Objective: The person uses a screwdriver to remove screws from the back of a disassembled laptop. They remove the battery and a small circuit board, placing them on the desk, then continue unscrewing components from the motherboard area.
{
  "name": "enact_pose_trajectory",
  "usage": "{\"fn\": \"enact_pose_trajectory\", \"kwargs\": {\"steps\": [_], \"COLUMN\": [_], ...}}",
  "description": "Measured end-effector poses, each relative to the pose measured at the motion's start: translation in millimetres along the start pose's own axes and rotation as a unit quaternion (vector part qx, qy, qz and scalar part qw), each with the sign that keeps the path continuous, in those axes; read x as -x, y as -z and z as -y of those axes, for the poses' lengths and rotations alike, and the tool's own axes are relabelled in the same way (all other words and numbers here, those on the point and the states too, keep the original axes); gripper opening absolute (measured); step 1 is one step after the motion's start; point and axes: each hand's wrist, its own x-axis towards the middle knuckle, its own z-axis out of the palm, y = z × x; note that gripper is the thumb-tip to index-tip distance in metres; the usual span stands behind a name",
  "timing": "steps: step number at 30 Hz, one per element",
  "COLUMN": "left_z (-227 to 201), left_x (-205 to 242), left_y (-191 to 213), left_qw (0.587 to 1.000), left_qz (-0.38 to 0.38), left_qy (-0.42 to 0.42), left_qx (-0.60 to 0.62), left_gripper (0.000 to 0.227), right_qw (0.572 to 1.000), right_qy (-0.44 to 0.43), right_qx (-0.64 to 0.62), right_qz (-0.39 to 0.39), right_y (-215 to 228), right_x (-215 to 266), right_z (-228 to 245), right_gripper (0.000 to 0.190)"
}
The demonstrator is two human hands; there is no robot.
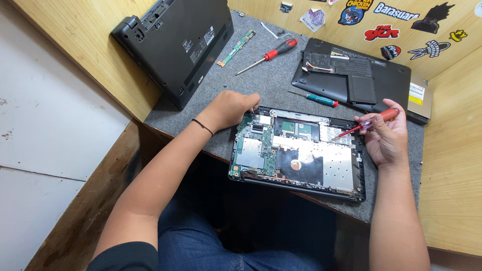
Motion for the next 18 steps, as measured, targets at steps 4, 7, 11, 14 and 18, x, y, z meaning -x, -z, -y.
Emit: {"fn": "enact_pose_trajectory", "kwargs": {"steps": [4,7,11,14,18], "left_z": [3.9,3.9,-2.4,-5.6,-10.0], "left_x": [3.2,7.8,5.5,7.5,9.5], "left_y": [0.3,7.3,18.3,22.8,29.1], "left_qw": [0.999,0.979,0.959,0.959,0.97], "left_qz": [0.002,0.034,0.025,0.019,-0.064], "left_qy": [-0.04,0.068,0.106,0.113,0.029], "left_qx": [-0.012,0.19,0.261,0.26,0.231], "left_gripper": [0.035,0.039,0.023,0.021,0.025], "right_qw": [1.0,1.0,1.0,1.0,0.999], "right_qy": [0.001,0.0,0.001,-0.001,-0.008], "right_qx": [0.002,-0.003,-0.019,-0.019,-0.034], "right_qz": [-0.002,0.0,0.009,0.006,0.008], "right_y": [0.4,0.1,2.7,3.0,7.2], "right_x": [-0.6,-2.6,-3.8,-5.4,-7.4], "right_z": [-0.6,-0.1,-1.0,-1.9,-2.5], "right_gripper": [0.048,0.049,0.05,0.049,0.047]}}
